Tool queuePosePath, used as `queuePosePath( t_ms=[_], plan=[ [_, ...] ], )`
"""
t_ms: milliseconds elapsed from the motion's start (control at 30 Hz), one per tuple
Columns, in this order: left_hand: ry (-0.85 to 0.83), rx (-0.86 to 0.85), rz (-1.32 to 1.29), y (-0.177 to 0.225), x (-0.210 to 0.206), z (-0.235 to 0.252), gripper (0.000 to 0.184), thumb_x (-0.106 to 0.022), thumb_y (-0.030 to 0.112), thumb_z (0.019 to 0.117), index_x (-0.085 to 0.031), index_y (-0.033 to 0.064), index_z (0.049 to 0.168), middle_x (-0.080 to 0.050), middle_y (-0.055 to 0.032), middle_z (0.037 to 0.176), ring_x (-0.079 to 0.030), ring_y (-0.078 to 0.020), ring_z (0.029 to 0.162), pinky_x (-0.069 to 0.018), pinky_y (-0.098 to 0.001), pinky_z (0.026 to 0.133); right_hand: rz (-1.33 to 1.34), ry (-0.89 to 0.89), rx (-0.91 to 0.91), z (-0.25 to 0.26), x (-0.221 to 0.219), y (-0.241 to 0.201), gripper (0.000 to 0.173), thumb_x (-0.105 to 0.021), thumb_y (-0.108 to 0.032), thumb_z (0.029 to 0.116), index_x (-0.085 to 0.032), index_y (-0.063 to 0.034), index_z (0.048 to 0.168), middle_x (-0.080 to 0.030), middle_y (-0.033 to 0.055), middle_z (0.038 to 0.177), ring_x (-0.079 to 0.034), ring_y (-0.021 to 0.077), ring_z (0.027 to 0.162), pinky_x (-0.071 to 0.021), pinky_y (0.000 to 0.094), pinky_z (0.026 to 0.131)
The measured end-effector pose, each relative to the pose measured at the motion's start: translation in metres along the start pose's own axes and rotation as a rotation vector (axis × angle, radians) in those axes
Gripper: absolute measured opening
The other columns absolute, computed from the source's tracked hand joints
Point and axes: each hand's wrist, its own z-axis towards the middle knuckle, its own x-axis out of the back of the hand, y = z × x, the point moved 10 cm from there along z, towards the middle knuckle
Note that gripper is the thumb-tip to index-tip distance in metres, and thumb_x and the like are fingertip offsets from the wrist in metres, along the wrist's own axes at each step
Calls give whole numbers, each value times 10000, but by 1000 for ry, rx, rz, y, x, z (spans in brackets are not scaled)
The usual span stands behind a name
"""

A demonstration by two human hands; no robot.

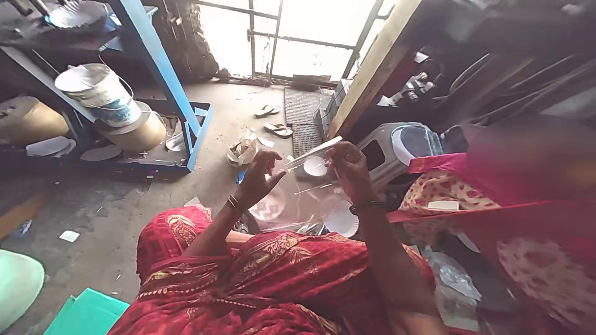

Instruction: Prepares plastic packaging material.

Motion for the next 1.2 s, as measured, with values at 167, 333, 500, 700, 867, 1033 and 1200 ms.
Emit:
queuePosePath(
  t_ms=[167, 333, 500, 700, 867, 1033, 1200],
  plan=[
    [-32, -14, 157, -4, 1, 3, 410, -681, 355, 984, -657, 50, 1256, -683, -100, 1021, -662, -222, 872, -571, -420, 796, -408, 4, 119, -5, 8, -19, 162, -581, -171, 1041, -668, -111, 1164, -725, 6, 969, -512, 33, 527, -427, 195, 448],
    [-212, 186, -210, 7, -17, 1, 587, -622, 328, 1006, -483, 27, 1491, -536, -143, 1488, -507, -262, 1375, -411, -434, 1146, -517, -297, 224, -18, -37, -24, 250, -502, -81, 1061, -708, -75, 1201, -744, 36, 1081, -646, 36, 752, -538, 212, 666],
    [-405, 346, -595, -15, -55, -10, 231, -569, 111, 1040, -690, -22, 1185, -733, -44, 900, -688, -67, 812, -580, -263, 805, -579, -339, 245, -23, -49, -32, 208, -554, -74, 1039, -715, -56, 1169, -739, 37, 978, -610, 31, 671, -513, 198, 611],
    [-412, 448, -632, -25, -55, -13, 318, -581, 205, 1040, -620, 13, 1290, -702, -50, 1080, -680, -87, 937, -570, -288, 883, -620, -181, 282, -24, -27, -40, 158, -608, -134, 1028, -707, -41, 1110, -740, 44, 864, -592, 52, 598, -495, 207, 566],
    [-342, 529, -617, -23, -53, -17, 146, -656, 108, 992, -713, 15, 1088, -715, -15, 901, -667, -59, 809, -566, -250, 787, -632, -161, 324, -23, -31, -43, 144, -641, -111, 1006, -705, -25, 1102, -738, 63, 897, -639, 56, 680, -528, 202, 640],
    [-274, 454, -622, -8, -46, -20, 149, -600, 121, 1026, -688, 10, 1073, -687, -46, 901, -632, -74, 736, -557, -251, 729, -577, -160, 295, -23, -29, -46, 143, -657, -133, 1002, -715, -42, 1095, -739, 38, 895, -568, 24, 581, -463, 165, 525],
    [-176, 376, -576, -9, -41, -16, 182, -557, 153, 1056, -668, 14, 1091, -681, -52, 865, -657, -87, 733, -577, -266, 734, -596, -192, 266, -22, -32, -40, 141, -639, -148, 1014, -726, -73, 1096, -738, 10, 862, -511, 22, 513, -421, 172, 466]
  ],
)
